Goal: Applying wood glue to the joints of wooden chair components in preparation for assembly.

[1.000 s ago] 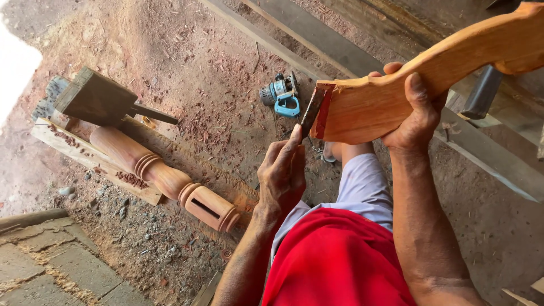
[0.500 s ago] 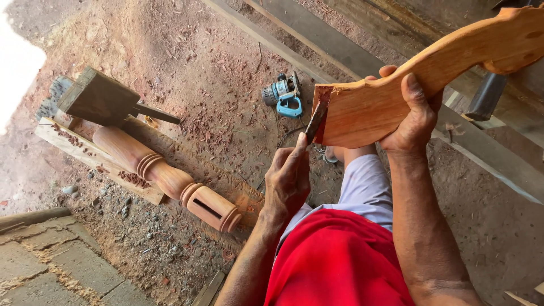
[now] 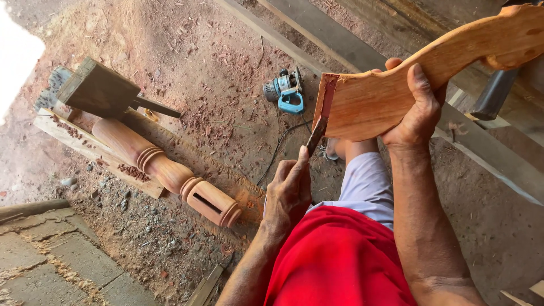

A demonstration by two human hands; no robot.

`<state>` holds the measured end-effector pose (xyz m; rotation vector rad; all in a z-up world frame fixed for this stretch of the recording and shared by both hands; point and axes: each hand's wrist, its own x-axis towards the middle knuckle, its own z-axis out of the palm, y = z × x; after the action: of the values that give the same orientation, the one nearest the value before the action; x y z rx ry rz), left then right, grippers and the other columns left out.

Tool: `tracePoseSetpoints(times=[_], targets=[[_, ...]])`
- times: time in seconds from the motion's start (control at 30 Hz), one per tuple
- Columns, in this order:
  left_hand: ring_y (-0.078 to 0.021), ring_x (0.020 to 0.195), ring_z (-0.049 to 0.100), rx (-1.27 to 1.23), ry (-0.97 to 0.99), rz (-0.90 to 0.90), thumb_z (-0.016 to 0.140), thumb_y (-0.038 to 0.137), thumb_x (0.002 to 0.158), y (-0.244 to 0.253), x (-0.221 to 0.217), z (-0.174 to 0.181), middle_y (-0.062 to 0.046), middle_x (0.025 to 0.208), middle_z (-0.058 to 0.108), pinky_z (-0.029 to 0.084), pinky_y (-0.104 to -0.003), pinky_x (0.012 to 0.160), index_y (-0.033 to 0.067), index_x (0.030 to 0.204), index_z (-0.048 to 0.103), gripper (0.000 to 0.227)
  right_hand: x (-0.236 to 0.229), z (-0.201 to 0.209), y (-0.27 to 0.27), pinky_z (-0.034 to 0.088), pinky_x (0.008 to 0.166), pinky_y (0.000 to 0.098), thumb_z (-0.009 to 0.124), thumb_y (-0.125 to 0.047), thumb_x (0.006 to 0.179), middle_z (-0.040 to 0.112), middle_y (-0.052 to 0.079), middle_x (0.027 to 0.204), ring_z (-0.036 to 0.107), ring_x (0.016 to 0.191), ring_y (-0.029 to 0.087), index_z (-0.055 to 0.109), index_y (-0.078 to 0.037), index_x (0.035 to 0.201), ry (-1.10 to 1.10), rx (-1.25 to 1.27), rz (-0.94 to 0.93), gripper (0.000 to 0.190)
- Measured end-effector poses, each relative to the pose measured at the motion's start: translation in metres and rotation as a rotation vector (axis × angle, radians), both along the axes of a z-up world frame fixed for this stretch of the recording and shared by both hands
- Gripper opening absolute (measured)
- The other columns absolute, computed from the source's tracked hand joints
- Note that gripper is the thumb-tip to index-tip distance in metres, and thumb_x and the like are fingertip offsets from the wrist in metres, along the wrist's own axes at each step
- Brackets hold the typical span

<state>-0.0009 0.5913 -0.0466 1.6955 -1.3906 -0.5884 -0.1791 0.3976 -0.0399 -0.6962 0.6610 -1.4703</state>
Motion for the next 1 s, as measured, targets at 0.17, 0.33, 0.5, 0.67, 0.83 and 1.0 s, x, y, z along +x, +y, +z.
tracePoseSetpoints(times=[0.17,0.33,0.5,0.67,0.83,1.0], targets=[[-0.0292,0.080,0.074,0.080,-0.010,-0.019,0.062,0.004,0.098,0.014,0.005,0.005,-0.013,0.102,0.068,0.061,-0.040,0.066,0.0160,0.148,0.055,0.052,0.003,0.000,-0.002,0.064,0.105,0.0571,0.075,-0.017,0.103,0.063,0.019,0.124,0.067,0.118,0.031,0.040,-0.008,0.149,0.033,0.017,-0.038,0.058],[-0.0308,0.079,0.072,0.116,-0.030,-0.050,0.063,0.005,0.098,0.023,0.016,0.008,-0.015,0.103,0.068,0.060,-0.041,0.064,0.0163,0.147,0.057,0.051,0.002,-0.006,-0.007,0.063,0.104,0.0543,0.075,-0.017,0.104,0.065,0.018,0.125,0.067,0.118,0.031,0.039,-0.009,0.149,0.020,0.014,-0.038,0.058],[-0.0258,0.077,0.072,0.077,0.015,-0.043,0.064,0.004,0.099,0.025,0.016,0.014,-0.013,0.098,0.068,0.060,-0.038,0.063,0.0156,0.145,0.059,0.048,-0.008,-0.004,-0.015,0.062,0.100,0.0481,0.074,-0.021,0.107,0.067,0.018,0.126,0.067,0.117,0.030,0.040,-0.009,0.149,-0.046,0.056,-0.057,0.055],[-0.0225,0.079,0.071,-0.104,-0.005,0.019,0.067,0.002,0.099,0.007,0.015,0.022,-0.012,0.099,0.068,0.059,-0.035,0.068,0.0144,0.145,0.060,0.048,-0.011,0.002,-0.013,0.063,0.097,0.0474,0.073,-0.025,0.105,0.067,0.016,0.125,0.070,0.111,0.031,0.041,-0.011,0.145,-0.023,0.052,-0.038,0.052],[-0.0221,0.082,0.071,-0.138,0.022,0.014,0.066,0.002,0.100,-0.006,0.009,0.022,-0.012,0.102,0.067,0.060,-0.035,0.069,0.0136,0.146,0.059,0.049,-0.013,-0.002,-0.010,0.062,0.099,0.0468,0.073,-0.026,0.107,0.067,0.016,0.127,0.069,0.112,0.029,0.044,-0.010,0.143,-0.029,0.033,-0.025,0.049],[-0.0211,0.082,0.072,-0.123,-0.001,0.024,0.067,0.002,0.100,-0.005,0.001,0.015,-0.012,0.106,0.068,0.060,-0.034,0.067,0.0136,0.148,0.058,0.049,-0.006,0.003,-0.006,0.061,0.099,0.0456,0.071,-0.029,0.107,0.067,0.013,0.125,0.069,0.110,0.028,0.047,-0.009,0.140,-0.082,0.043,0.025,0.046]])
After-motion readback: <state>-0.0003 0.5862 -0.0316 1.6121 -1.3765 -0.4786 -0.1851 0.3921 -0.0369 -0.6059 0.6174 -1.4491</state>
